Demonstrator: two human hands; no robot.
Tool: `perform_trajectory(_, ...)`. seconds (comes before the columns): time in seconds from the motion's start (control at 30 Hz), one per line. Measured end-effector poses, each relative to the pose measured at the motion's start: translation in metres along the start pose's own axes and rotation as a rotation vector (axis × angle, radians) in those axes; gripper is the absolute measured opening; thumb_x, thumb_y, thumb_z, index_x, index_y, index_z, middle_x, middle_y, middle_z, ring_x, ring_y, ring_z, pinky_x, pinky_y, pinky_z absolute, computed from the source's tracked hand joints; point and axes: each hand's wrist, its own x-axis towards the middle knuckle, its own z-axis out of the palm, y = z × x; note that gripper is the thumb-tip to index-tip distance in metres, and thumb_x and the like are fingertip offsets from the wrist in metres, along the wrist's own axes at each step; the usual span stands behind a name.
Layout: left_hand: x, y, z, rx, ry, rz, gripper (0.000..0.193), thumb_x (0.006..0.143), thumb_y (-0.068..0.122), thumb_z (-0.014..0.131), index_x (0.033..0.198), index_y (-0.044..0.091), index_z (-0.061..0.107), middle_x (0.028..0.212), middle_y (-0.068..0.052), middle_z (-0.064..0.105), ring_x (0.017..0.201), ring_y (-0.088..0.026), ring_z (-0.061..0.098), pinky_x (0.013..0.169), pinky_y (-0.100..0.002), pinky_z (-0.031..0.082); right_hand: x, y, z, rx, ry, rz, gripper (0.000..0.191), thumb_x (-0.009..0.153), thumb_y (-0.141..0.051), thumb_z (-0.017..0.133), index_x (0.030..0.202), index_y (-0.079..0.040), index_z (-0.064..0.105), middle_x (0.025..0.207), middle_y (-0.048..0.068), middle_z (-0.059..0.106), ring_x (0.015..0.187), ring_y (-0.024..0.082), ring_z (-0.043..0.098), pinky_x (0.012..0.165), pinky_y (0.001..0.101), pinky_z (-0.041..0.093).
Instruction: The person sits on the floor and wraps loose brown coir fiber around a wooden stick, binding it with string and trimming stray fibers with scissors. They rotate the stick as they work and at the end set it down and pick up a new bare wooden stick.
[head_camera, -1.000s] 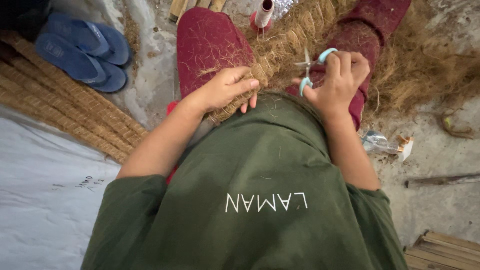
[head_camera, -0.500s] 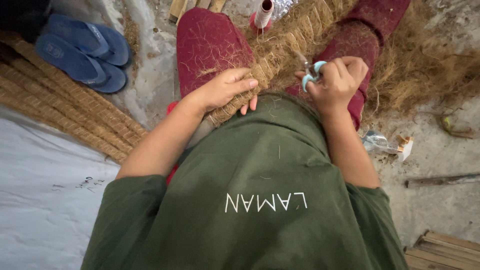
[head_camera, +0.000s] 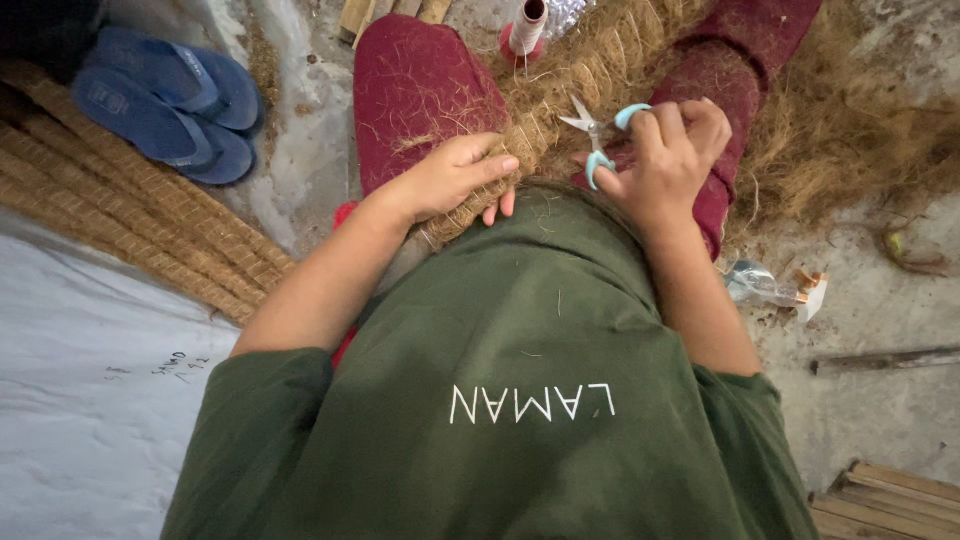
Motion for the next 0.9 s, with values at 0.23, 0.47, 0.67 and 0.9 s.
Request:
perform_trajectory(0.23,0.002,0.0,0.0,0.031,0.001,0.003,0.032,0.108,0.028,0.052,0.122,-0.001,0.055,0.085,-0.011,0.071,0.063,-0.015,0.066,0.06,-0.028,0.055,-0.011,0.007,0.009,0.066,-0.05,0.042,0.029,0.08,-0.036,0.081,0.088,-0.012,0.067,0.093,0.002,0.061,0.106,0.03,0.056,0.097,0.0475,0.038)
perform_trajectory(0.47,-0.002,0.01,-0.004,-0.044,-0.011,-0.026,0.039,0.108,0.031,0.05,0.129,-0.001,0.055,0.087,-0.013,0.072,0.065,-0.015,0.067,0.062,-0.028,0.055,-0.008,0.011,0.008,0.058,0.049,-0.022,0.058,0.088,-0.063,0.081,0.093,-0.007,0.065,0.1,0.008,0.063,0.108,0.033,0.052,0.103,0.0538,0.038)
perform_trajectory(0.67,-0.001,0.012,-0.01,-0.126,-0.077,-0.001,0.039,0.109,0.03,0.05,0.128,-0.003,0.057,0.088,-0.016,0.073,0.066,-0.018,0.067,0.063,-0.03,0.055,-0.005,0.002,0.012,0.036,0.063,-0.025,0.055,0.094,-0.065,0.072,0.099,-0.01,0.067,0.107,0.008,0.064,0.113,0.033,0.051,0.11,0.0559,0.037)
perform_trajectory(0.9,-0.001,0.013,-0.009,-0.105,-0.096,-0.02,0.04,0.11,0.031,0.049,0.128,-0.003,0.059,0.088,-0.015,0.072,0.066,-0.016,0.067,0.063,-0.028,0.054,-0.002,0.002,0.016,0.056,0.113,-0.057,0.042,0.088,-0.047,0.088,0.087,-0.012,0.065,0.089,0.004,0.06,0.102,0.03,0.056,0.093,0.0476,0.04)
